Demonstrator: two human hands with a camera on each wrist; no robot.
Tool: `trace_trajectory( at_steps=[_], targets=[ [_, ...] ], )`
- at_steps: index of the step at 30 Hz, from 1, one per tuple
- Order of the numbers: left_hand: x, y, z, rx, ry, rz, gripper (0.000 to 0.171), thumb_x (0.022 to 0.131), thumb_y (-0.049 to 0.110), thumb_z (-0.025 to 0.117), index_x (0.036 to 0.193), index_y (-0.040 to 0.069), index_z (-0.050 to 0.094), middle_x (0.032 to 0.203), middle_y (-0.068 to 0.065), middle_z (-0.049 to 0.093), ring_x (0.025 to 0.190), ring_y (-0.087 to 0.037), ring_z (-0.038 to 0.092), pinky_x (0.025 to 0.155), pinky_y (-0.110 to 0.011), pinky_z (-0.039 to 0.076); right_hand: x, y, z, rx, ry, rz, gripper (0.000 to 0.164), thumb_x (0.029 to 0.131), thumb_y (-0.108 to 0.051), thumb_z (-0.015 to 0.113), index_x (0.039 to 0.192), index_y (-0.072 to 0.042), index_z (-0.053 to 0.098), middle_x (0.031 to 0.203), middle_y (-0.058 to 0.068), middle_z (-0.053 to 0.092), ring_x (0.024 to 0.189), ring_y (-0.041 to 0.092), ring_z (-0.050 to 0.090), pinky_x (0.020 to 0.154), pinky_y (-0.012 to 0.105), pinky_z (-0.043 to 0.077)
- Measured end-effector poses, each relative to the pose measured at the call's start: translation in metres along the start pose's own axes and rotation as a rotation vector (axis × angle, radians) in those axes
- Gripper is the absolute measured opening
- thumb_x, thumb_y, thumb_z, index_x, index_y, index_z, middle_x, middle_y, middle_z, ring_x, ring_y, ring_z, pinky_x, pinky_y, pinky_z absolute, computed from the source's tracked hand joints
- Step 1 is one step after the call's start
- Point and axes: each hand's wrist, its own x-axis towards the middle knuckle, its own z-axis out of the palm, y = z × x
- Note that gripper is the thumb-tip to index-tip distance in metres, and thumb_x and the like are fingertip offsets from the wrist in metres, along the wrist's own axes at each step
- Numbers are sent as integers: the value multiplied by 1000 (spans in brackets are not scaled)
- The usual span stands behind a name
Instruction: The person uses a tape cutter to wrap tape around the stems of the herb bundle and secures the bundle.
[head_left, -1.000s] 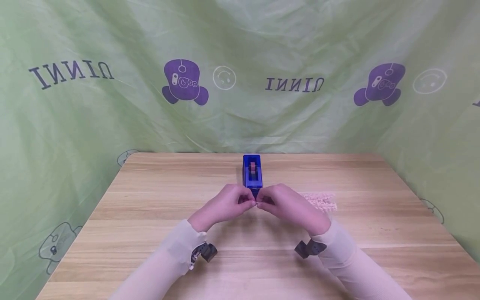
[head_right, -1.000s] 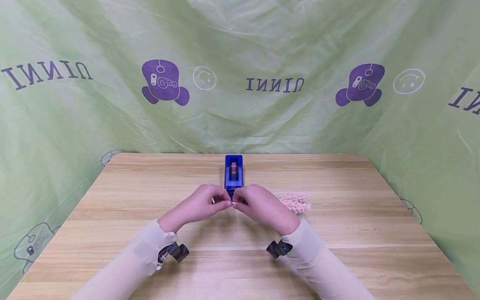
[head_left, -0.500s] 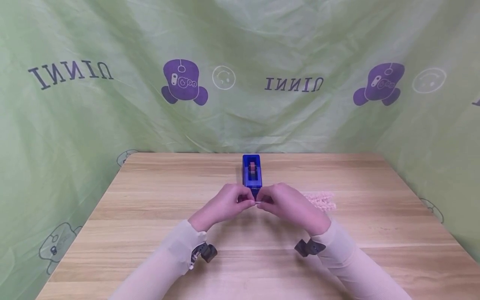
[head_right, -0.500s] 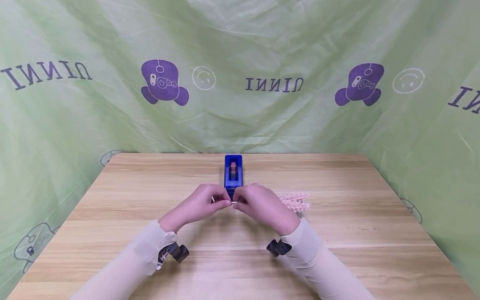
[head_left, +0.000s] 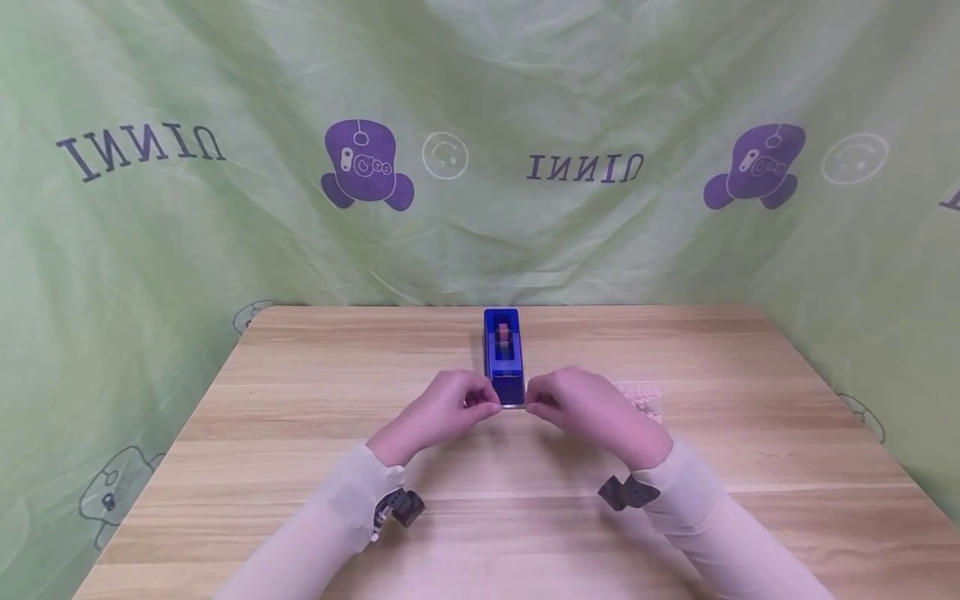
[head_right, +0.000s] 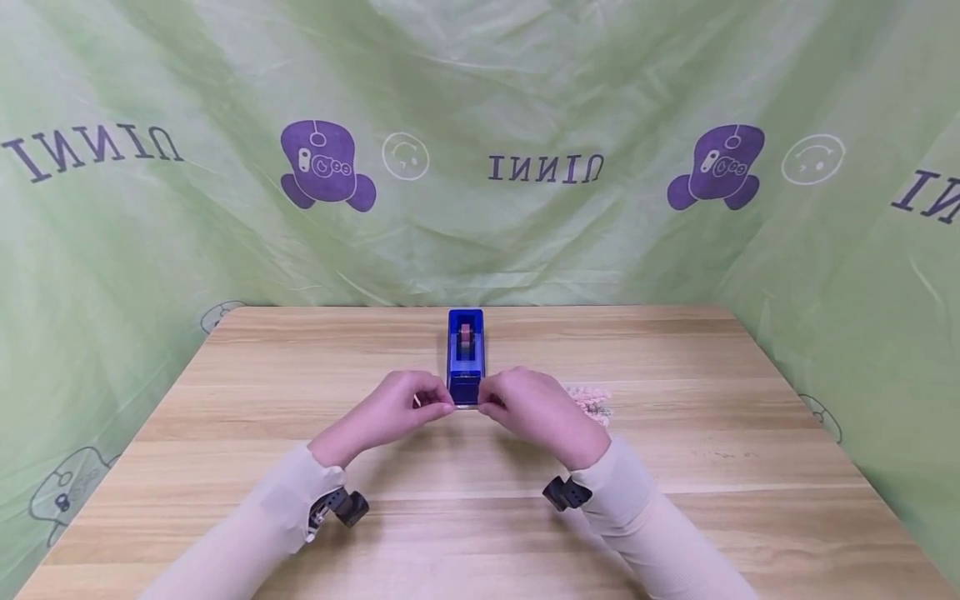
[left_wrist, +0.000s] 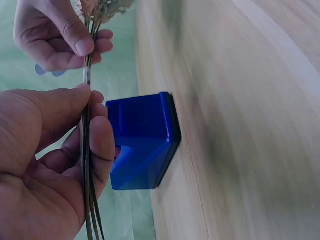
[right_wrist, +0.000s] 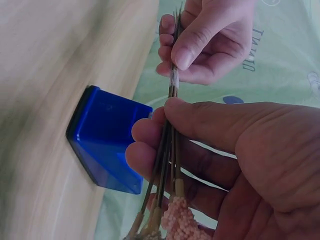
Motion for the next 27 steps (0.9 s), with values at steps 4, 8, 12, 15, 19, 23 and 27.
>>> trace_trajectory(
  at_steps=[4, 8, 12, 15, 19, 23, 27],
  targets=[
    [-3, -6, 1, -4, -1, 0, 7, 97, 10, 71, 94, 5, 75, 85, -4, 73, 76, -6, 60, 73, -19, 53, 0, 4, 3, -18, -7, -1, 11, 98, -14, 71, 88, -16, 74, 76, -9, 68, 68, 5, 55, 69, 25, 52],
    [-6, -11, 3, 9, -2, -23, 5, 96, 8, 72, 91, 6, 73, 85, -3, 72, 77, -7, 60, 73, -20, 53, 1, 7, 8, -15, -29, -1, 9, 97, -14, 73, 89, -14, 74, 76, -9, 68, 68, 4, 56, 69, 25, 52],
    [-8, -15, 6, 39, -7, -31, 7, 95, 6, 73, 88, 7, 73, 82, -2, 70, 74, -7, 59, 70, -20, 53, 2, 10, 16, -20, -48, -5, 8, 96, -13, 73, 89, -14, 74, 76, -9, 67, 68, 4, 56, 69, 25, 52],
    [-8, -19, 10, 64, -21, -22, 8, 94, 4, 73, 87, 7, 73, 79, -2, 69, 72, -8, 57, 67, -20, 51, 3, 11, 23, -31, -54, -16, 12, 96, -11, 72, 85, -16, 73, 75, -9, 65, 68, 6, 55, 69, 26, 52],
    [-9, -23, 15, 82, -47, -26, 7, 93, 3, 74, 87, 6, 73, 76, -1, 67, 69, -10, 55, 64, -20, 49, 3, 13, 33, -57, -47, -43, 13, 95, -9, 73, 84, -17, 72, 76, -8, 68, 70, 6, 57, 71, 27, 54],
    [-10, -25, 18, 89, -58, -32, 8, 93, 4, 74, 86, 6, 72, 73, 1, 64, 66, -9, 53, 61, -20, 47, 4, 12, 39, -90, -32, -46, 11, 94, -11, 74, 85, -17, 73, 77, -7, 70, 68, 5, 59, 70, 27, 55],
    [-10, -26, 21, 97, -66, -42, 10, 92, 4, 74, 83, 8, 72, 69, 3, 61, 64, -8, 51, 60, -21, 45, 5, 10, 43, -122, -32, -37, 10, 93, -12, 75, 85, -16, 73, 77, -5, 71, 67, 6, 59, 69, 26, 55]
  ],
)
